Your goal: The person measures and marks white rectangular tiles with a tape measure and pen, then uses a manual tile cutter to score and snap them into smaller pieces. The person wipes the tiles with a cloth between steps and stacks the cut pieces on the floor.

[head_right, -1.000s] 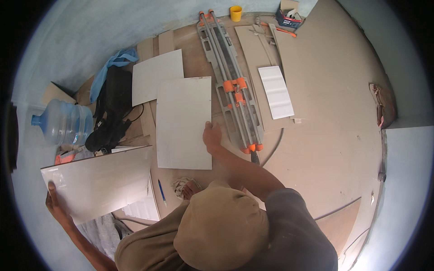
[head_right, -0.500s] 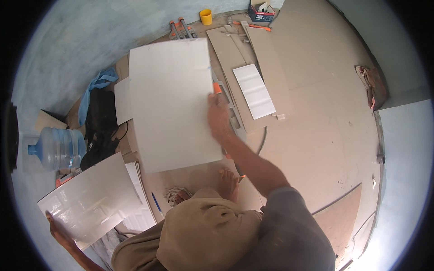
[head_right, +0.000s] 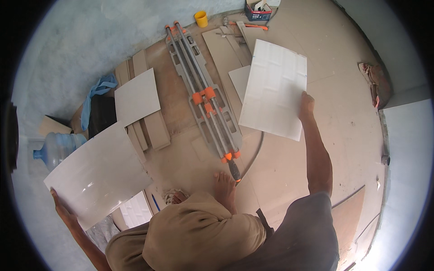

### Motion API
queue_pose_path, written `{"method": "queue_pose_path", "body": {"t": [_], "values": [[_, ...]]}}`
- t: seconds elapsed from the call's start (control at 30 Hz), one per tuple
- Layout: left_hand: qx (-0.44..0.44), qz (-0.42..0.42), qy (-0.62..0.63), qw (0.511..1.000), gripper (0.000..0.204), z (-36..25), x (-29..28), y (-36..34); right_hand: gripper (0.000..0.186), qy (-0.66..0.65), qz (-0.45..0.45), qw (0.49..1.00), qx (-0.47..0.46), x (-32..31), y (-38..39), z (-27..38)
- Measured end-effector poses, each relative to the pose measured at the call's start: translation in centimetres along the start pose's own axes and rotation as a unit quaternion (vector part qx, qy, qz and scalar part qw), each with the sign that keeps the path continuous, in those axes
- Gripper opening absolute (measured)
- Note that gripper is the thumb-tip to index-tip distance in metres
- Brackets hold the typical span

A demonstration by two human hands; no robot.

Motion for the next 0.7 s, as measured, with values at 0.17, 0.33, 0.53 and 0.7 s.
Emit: {"method": "queue_pose_path", "body": {"t": [0.17, 0.33, 0.53, 0.7], "values": [[-0.020, 0.037, -0.011, 0.999, 0.069, 1.4, 5.0, -1.6, 0.035, -0.059, -0.070, 0.993, 0.070, -2.3, -0.1, -3.8], [-0.037, 0.128, 0.049, 0.990, 0.069, 2.3, 14.8, -2.6, 0.034, -0.082, -0.086, 0.992, 0.044, -4.6, -0.6, -6.0], [-0.050, 0.169, 0.036, 0.984, 0.077, 6.2, 22.6, -7.2, 0.037, -0.059, -0.079, 0.994, 0.050, -4.4, -0.7, -7.6], [-0.110, 0.166, -0.001, 0.980, 0.083, 9.1, 29.9, -10.2, 0.048, 0.392, -0.181, 0.899, 0.078, -5.7, 0.0, -5.5]]}}
Point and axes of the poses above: each hand's wrist, its own y-axis away from the middle knuckle, its own x-axis out of the palm, z = x × y, the point moved 7 cm from there along -y, towards the middle knuckle, and after that the axes turned 14 degrees about -y, right-handed, at the moved point
